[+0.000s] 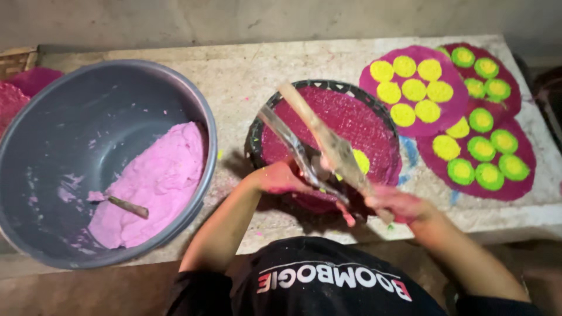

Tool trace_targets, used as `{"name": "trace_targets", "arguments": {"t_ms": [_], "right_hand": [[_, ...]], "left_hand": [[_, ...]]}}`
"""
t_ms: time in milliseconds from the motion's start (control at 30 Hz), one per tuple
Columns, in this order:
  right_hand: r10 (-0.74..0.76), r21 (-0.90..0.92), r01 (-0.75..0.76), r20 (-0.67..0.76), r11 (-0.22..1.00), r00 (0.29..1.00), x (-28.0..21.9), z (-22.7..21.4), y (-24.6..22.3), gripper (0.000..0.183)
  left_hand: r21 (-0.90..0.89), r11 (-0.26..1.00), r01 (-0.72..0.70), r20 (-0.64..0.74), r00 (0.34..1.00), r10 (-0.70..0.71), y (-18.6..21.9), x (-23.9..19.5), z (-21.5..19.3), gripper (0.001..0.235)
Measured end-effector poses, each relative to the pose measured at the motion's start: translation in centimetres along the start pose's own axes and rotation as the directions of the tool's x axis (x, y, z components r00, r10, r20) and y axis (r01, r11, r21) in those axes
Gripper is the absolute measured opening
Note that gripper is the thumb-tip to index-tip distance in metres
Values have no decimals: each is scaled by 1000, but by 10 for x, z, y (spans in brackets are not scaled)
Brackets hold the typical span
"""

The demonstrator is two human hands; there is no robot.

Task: The person uses a wooden press tool to extrude yellow and pink dough into circular shapes on a purple base. They repeatedly load the press, extrude the dough, and place the formed circles onto the base, creating a patterned arrangement.

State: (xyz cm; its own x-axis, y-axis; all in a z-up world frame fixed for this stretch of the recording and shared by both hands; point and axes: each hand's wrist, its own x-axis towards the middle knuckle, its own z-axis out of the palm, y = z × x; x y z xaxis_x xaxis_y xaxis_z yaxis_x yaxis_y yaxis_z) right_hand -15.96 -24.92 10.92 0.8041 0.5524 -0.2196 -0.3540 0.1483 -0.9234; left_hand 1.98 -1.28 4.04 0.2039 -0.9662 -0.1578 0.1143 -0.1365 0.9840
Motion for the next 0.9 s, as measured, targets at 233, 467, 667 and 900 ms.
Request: {"name": "trace_targets", "arguments": {"t_ms": [233,467,667,900], "right_hand": [[145,-108,-186,-306,977,941,-52,-14,27,94],[18,-80,-42,-282,996,959,-67,-17,17,107],[-74,17,80,-226,997,971,-64,-18,22,108],[-131,496,136,-46,858,990,-58,-31,40,91]], "left_hand": [[-61,968,-245,-103,966,238,1,-8,-5,82],[204,877,435,-947,315,64,-111,4,-47,67],[-251,845,-473,-941,326,-97,-195,20,-54,65],[-199,758,-621,-977,190,-100,-176,14,22,53]]}}
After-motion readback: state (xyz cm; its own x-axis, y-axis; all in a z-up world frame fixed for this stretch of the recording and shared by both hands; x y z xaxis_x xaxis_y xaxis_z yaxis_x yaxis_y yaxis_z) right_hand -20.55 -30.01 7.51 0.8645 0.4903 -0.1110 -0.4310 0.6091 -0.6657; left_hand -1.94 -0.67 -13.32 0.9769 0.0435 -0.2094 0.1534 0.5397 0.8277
